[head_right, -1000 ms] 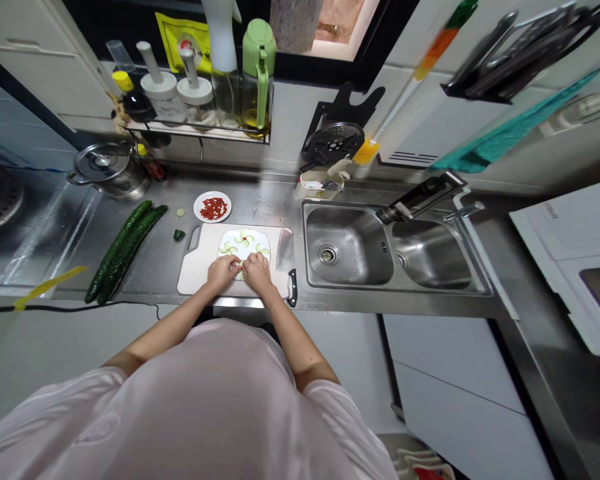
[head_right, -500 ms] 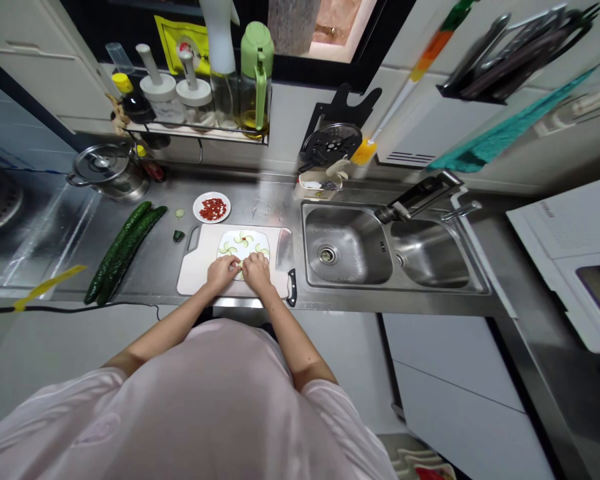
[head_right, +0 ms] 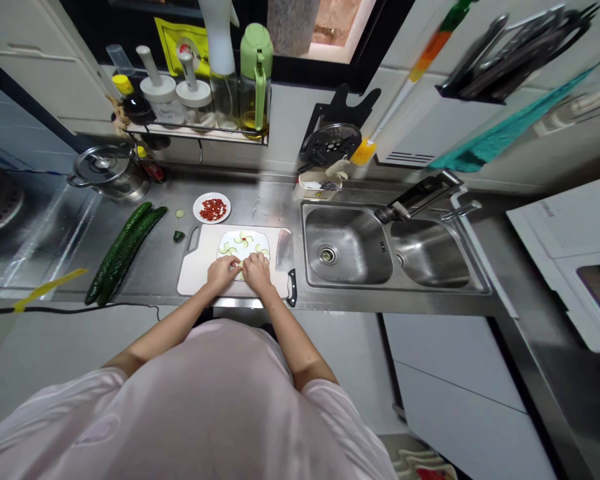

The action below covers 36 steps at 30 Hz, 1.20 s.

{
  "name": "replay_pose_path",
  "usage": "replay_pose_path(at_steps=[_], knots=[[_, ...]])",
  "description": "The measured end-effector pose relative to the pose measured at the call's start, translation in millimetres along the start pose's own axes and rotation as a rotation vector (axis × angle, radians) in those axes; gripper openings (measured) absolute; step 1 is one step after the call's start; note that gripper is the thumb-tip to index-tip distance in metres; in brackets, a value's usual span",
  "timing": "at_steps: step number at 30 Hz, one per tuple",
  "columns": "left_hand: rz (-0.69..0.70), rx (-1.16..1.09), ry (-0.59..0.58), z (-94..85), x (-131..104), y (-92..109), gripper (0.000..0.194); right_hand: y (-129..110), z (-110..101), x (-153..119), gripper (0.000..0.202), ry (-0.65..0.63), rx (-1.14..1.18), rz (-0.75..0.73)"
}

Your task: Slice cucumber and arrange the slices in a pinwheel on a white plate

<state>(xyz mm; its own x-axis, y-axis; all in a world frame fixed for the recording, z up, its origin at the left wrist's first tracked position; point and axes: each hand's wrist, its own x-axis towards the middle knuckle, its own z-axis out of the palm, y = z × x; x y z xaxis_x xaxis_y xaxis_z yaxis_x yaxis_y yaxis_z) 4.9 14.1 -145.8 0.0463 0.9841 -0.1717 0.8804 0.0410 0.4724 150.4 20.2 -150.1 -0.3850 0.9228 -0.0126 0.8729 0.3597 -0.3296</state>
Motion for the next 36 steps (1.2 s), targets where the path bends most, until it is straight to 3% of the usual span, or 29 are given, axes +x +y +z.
replay_pose_path(at_steps=[13, 24, 36], knots=[[-0.022, -0.143, 0.034, -5.9, 4.0, -7.2, 0.019, 6.7, -18.8, -2.5, 0.015, 0.099, 0.093, 0.055], [-0.034, -0.184, 0.073, -11.1, 2.7, -8.3, 0.020, -2.8, -37.9, -14.6, 0.018, 0.205, 0.207, 0.065], [-0.116, -0.209, 0.254, -35.4, 44.3, -21.3, 0.022, 2.6, -39.4, -28.4, 0.016, 0.264, 0.245, 0.085]])
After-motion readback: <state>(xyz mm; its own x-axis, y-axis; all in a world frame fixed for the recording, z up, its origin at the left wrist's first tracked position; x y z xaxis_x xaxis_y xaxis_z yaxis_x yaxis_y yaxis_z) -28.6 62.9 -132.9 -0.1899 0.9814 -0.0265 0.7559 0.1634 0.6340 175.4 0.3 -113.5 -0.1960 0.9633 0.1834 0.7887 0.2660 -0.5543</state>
